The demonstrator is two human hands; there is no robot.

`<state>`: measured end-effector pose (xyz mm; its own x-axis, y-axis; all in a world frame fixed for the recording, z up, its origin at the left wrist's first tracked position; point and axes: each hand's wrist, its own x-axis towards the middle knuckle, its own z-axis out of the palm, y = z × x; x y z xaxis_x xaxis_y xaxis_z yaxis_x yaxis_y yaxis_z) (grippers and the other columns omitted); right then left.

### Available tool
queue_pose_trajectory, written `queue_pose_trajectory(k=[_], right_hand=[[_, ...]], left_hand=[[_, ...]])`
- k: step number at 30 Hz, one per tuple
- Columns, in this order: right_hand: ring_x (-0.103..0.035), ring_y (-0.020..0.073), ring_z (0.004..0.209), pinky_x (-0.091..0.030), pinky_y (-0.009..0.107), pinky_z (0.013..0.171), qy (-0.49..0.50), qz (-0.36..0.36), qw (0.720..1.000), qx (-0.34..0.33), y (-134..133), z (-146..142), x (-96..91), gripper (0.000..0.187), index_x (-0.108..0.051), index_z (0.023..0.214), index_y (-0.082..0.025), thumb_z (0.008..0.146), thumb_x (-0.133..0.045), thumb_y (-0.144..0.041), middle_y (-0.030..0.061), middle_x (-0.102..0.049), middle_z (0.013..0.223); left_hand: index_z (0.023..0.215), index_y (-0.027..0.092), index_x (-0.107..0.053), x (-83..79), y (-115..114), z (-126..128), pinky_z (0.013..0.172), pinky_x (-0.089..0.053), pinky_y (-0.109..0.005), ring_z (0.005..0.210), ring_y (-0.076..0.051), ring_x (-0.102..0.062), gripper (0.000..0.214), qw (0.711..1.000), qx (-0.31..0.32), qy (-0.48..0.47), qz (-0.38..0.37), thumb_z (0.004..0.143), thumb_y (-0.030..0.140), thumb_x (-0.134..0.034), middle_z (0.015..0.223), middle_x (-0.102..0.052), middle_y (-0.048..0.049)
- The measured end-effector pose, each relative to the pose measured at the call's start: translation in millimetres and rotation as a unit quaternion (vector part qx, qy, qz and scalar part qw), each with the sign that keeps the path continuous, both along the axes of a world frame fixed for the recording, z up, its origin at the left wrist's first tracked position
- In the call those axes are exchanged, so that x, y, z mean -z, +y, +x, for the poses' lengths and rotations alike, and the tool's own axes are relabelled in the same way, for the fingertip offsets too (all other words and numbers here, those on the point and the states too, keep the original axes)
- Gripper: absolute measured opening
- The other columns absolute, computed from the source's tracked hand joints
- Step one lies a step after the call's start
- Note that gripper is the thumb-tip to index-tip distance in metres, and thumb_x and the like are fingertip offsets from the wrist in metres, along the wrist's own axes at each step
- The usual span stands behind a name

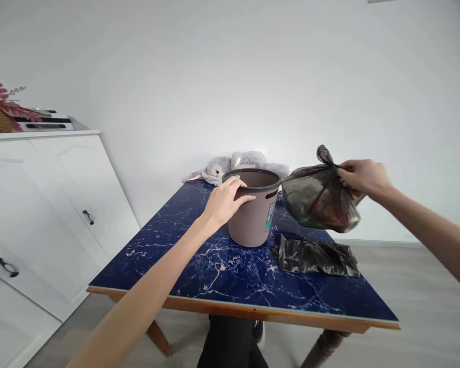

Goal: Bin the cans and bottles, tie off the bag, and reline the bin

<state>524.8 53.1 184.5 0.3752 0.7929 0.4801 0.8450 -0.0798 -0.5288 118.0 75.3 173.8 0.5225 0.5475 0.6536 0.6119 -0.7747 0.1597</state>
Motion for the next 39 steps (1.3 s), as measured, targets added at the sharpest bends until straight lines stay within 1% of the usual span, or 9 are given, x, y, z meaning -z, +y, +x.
queue_pose_trajectory(k=[4,8,12,15,18,21,27,33,39], right_hand=[[-0.075,0.0214,0.076,-0.053,0.031,0.079,0.029,-0.038,0.998,0.039,36.2,-31.3,19.4,0.031,-0.079,0.117,-0.006,0.097,-0.059,-0.019,0.0087,-0.076,0.066],[-0.079,0.0241,0.084,-0.056,0.028,0.077,0.028,-0.064,0.996,0.048,66.6,-46.5,44.4,0.031,-0.081,0.115,-0.01,0.095,-0.059,-0.02,0.0097,-0.08,0.073],[-0.08,0.0269,0.089,-0.057,0.03,0.082,-0.009,-0.093,0.995,0.042,81.4,-48.5,72.8,0.033,-0.084,0.112,-0.013,0.093,-0.058,-0.022,0.0102,-0.081,0.074],[-0.078,0.0292,0.1,-0.057,0.037,0.09,-0.054,-0.118,0.991,0.042,81.9,-42.3,90.9,0.033,-0.083,0.116,-0.014,0.092,-0.062,-0.025,0.014,-0.083,0.094],[-0.075,0.0327,0.107,-0.056,0.043,0.091,-0.095,-0.146,0.984,0.039,77.3,-32.1,102.6,0.035,-0.082,0.119,-0.018,0.09,-0.066,-0.029,0.0174,-0.081,0.114],[-0.075,0.0355,0.107,-0.055,0.043,0.088,-0.12,-0.166,0.978,0.028,69.9,-20.3,108.0,0.039,-0.081,0.123,-0.022,0.089,-0.066,-0.032,0.0185,-0.08,0.117],[-0.073,0.0322,0.108,-0.054,0.04,0.088,-0.125,-0.174,0.976,-0.036,48.5,6.3,112.7,0.05,-0.071,0.139,-0.023,0.091,-0.064,-0.036,0.0095,-0.083,0.112],[-0.077,0.0258,0.093,-0.053,0.033,0.084,-0.097,-0.155,0.978,-0.101,20.7,26.2,114.1,0.037,-0.073,0.126,-0.02,0.092,-0.066,-0.032,0.0079,-0.084,0.107],[-0.078,0.0264,0.093,-0.055,0.036,0.083,-0.072,-0.098,0.985,-0.123,-37.4,15.7,131.9,0.038,-0.07,0.124,-0.023,0.102,-0.05,-0.048,0.0121,-0.08,0.117]], left_hand=[[0.11,0.019,-0.07,1.9,-9.5,-27.2,0.077,-0.056,-0.035,0.09,-0.023,-0.073,0.025,0.999,-0.04,-0.006,0.012,0.097,0.039,-0.077,0.111,-0.073,-0.0068],[0.112,0.02,-0.069,3.4,-17.7,-49.7,0.075,-0.055,-0.034,0.083,-0.021,-0.072,0.025,0.996,-0.082,-0.014,0.022,0.097,0.038,-0.078,0.114,-0.074,-0.0056],[0.113,0.021,-0.069,3.1,-23.7,-61.5,0.07,-0.053,-0.033,0.069,-0.016,-0.067,0.026,0.994,-0.109,-0.013,0.021,0.096,0.039,-0.078,0.113,-0.074,-0.0036],[0.114,0.022,-0.068,3.0,-25.6,-63.8,0.068,-0.052,-0.032,0.064,-0.014,-0.063,0.027,0.993,-0.114,-0.011,0.018,0.096,0.039,-0.079,0.11,-0.074,-0.0029],[0.118,0.023,-0.067,4.8,-26.3,-64.7,0.07,-0.053,-0.031,0.068,-0.014,-0.064,0.027,0.994,-0.107,-0.015,0.019,0.097,0.036,-0.078,0.112,-0.073,-0.0025],[0.125,0.026,-0.064,9.1,-28.8,-67.3,0.073,-0.055,-0.032,0.072,-0.014,-0.067,0.029,0.995,-0.097,-0.02,0.019,0.1,0.034,-0.074,0.125,-0.071,-0.0039],[0.145,0.029,-0.049,24.5,-44.7,-72.8,0.074,-0.061,-0.032,0.074,-0.011,-0.067,0.05,0.99,-0.095,-0.083,0.064,0.1,0.034,-0.07,0.149,-0.054,-0.0108],[0.132,0.025,-0.051,51.9,-58.8,-83.0,0.075,-0.06,-0.032,0.077,-0.011,-0.065,0.034,0.974,-0.079,-0.189,0.098,0.102,0.034,-0.066,0.139,-0.052,-0.0123],[0.119,0.023,-0.056,93.8,-74.2,-107.3,0.073,-0.057,-0.031,0.075,-0.012,-0.064,0.022,0.972,-0.105,-0.209,-0.031,0.104,0.038,-0.06,0.119,-0.059,-0.0066]])
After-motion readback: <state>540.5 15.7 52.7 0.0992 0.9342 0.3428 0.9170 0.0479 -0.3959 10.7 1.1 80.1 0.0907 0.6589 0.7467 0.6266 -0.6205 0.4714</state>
